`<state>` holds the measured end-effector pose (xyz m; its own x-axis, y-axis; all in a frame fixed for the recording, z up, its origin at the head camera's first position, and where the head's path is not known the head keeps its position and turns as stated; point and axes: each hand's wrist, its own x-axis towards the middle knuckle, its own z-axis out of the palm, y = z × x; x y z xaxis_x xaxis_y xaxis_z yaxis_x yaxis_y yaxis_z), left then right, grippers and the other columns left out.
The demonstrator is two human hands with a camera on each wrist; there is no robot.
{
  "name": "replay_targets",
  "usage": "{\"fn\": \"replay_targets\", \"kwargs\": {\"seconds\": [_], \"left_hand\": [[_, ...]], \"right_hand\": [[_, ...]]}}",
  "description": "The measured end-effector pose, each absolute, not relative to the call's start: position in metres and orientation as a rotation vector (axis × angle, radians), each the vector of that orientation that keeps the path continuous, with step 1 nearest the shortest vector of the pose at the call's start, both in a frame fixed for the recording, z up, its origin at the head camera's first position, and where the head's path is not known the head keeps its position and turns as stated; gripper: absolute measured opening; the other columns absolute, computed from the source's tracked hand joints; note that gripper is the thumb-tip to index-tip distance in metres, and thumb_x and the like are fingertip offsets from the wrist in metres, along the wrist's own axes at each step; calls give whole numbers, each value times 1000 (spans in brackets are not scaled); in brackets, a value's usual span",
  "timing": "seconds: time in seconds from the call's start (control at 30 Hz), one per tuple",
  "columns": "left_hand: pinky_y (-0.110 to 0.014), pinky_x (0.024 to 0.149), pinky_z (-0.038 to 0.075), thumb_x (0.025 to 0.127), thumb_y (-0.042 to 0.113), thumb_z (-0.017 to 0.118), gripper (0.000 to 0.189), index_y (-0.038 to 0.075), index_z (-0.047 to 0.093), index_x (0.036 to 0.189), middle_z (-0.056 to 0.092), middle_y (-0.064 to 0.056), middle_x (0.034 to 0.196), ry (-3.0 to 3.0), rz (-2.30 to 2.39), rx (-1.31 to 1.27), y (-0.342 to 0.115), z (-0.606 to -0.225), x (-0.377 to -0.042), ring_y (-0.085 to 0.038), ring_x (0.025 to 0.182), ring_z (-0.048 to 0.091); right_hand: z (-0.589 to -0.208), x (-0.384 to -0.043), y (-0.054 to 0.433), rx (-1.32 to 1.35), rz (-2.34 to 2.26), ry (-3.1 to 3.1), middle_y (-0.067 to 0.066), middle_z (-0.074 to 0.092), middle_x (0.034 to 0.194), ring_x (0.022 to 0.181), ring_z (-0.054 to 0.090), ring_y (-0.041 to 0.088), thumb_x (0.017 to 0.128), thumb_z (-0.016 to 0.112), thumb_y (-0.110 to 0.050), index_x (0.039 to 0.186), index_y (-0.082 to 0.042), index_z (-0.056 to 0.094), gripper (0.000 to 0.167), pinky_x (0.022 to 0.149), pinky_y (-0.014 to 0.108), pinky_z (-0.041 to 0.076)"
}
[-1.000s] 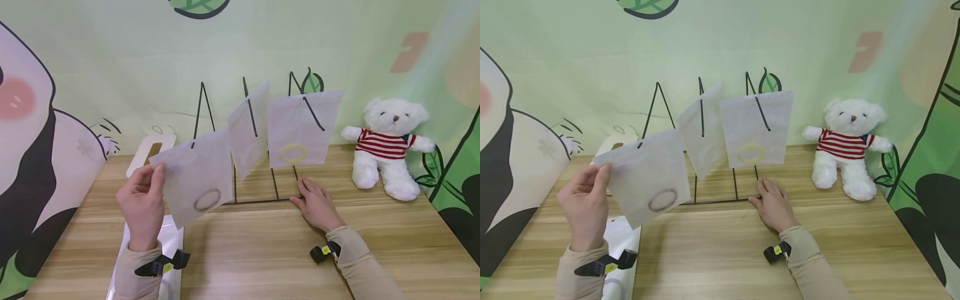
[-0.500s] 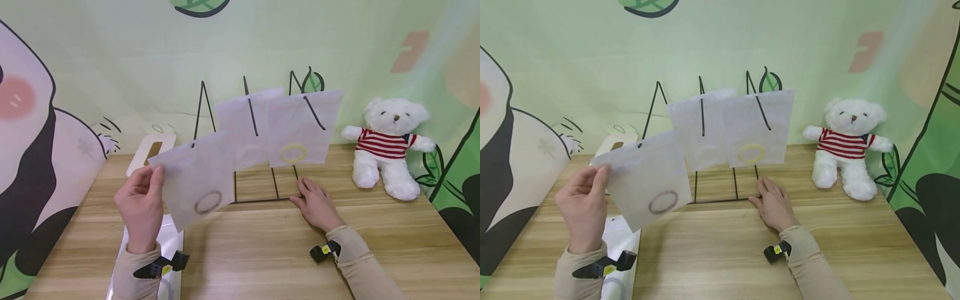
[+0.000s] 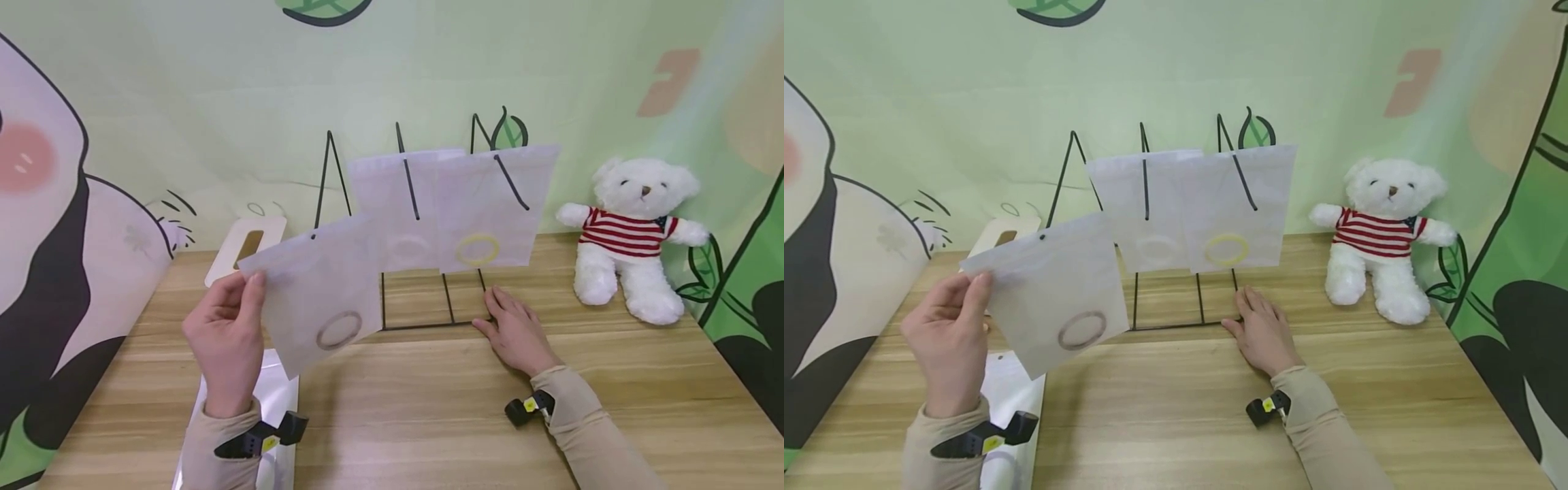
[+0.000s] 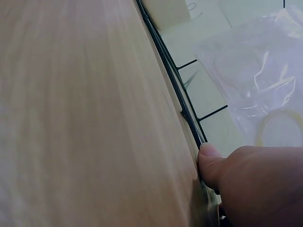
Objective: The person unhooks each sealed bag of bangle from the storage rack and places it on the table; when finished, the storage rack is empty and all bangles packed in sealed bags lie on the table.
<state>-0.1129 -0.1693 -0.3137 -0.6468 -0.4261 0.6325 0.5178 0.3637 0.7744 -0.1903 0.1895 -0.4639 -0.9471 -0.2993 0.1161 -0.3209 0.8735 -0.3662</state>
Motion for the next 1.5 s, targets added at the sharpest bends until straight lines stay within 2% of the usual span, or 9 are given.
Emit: {"fn": "replay_targets", "kwargs": {"seconds": [0.33, 0.6, 0.87, 1.1, 1.27, 1.4, 1.5], "left_hand": [[-18, 67, 54, 91, 6, 68, 16, -5, 72, 101, 73, -12, 87, -1828, -1407, -37, -172, -315, -110, -10, 71, 68], [-19, 69, 55, 91, 8, 67, 18, -3, 73, 104, 73, -12, 91, -1859, -1398, -13, -173, -316, -104, -10, 74, 69], [-19, 70, 55, 92, 15, 67, 21, -1, 73, 104, 73, 1, 87, -1916, -1420, 51, -175, -318, -100, -10, 74, 68], [-17, 59, 50, 91, 11, 68, 17, -5, 72, 96, 69, 3, 72, -1948, -1476, 46, -181, -328, -104, -8, 63, 62], [-17, 58, 47, 91, 12, 69, 17, -3, 72, 97, 69, 8, 72, -2004, -1485, 59, -189, -332, -110, -7, 64, 60], [-18, 57, 43, 92, 14, 68, 18, -1, 72, 99, 68, 3, 73, -2080, -1438, 61, -198, -333, -116, -9, 63, 55], [-18, 59, 46, 93, 14, 66, 17, -1, 71, 100, 69, -4, 77, -2148, -1412, 44, -204, -334, -120, -11, 65, 56]], "right_hand": [[-466, -192, 190, 501, 592, -2978, 26, 29, 152, 138, 29, 43, 101, 51, -35, 147, 6, 33, 64, 108, 63, 23], [-467, -191, 190, 497, 591, -2981, 26, 30, 152, 138, 29, 42, 101, 52, -34, 147, 6, 33, 64, 109, 62, 23], [-466, -191, 190, 499, 600, -2973, 27, 31, 151, 138, 30, 43, 101, 52, -34, 147, 6, 34, 64, 108, 62, 23], [-467, -192, 190, 500, 594, -2967, 27, 31, 151, 137, 31, 43, 100, 53, -34, 146, 6, 34, 64, 108, 62, 24], [-467, -193, 190, 501, 590, -2966, 26, 31, 151, 137, 31, 43, 100, 53, -34, 146, 6, 34, 64, 108, 62, 24], [-467, -192, 191, 502, 595, -2961, 27, 32, 151, 137, 31, 43, 100, 53, -34, 146, 6, 34, 64, 108, 62, 24], [-467, -192, 191, 507, 596, -2959, 27, 32, 151, 137, 31, 43, 100, 53, -34, 146, 6, 34, 64, 108, 62, 24]]}}
